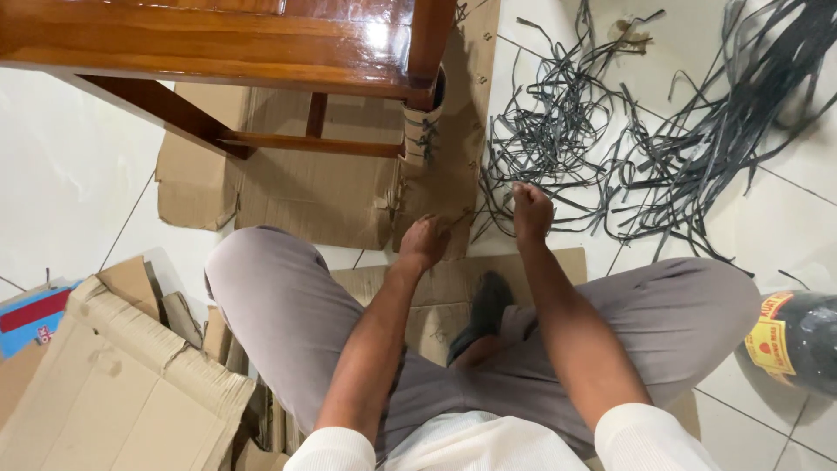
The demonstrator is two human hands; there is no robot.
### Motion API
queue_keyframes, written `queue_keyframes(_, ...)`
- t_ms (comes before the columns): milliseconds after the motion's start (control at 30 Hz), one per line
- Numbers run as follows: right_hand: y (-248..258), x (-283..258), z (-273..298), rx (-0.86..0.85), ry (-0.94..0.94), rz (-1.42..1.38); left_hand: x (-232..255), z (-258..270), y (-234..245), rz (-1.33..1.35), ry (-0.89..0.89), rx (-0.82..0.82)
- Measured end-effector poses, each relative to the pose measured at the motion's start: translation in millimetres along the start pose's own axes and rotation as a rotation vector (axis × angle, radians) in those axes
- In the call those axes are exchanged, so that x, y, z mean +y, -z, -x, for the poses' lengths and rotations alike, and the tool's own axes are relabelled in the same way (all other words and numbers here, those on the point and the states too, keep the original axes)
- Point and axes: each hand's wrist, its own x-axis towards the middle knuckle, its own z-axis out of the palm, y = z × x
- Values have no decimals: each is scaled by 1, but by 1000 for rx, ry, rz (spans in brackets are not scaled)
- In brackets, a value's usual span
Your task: The person wraps cardboard pieces around a wooden chair leg and secures them with plastic strips.
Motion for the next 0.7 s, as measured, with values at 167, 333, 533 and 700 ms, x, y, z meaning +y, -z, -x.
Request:
queue_keyframes(167,14,-77,28,-98,6,-404,27,-8,11,179,20,76)
queue_keyframes(333,22,-113,43,-440,-166,-725,17,-25,-7,419,67,119)
queue_keyframes(533,26,-114,47,-834,-253,-530,-27,-42,-47,1276,38,-137)
queue_keyframes(700,25,-94,39,-900,-342,-424,-7,-27,-11,968,181,13)
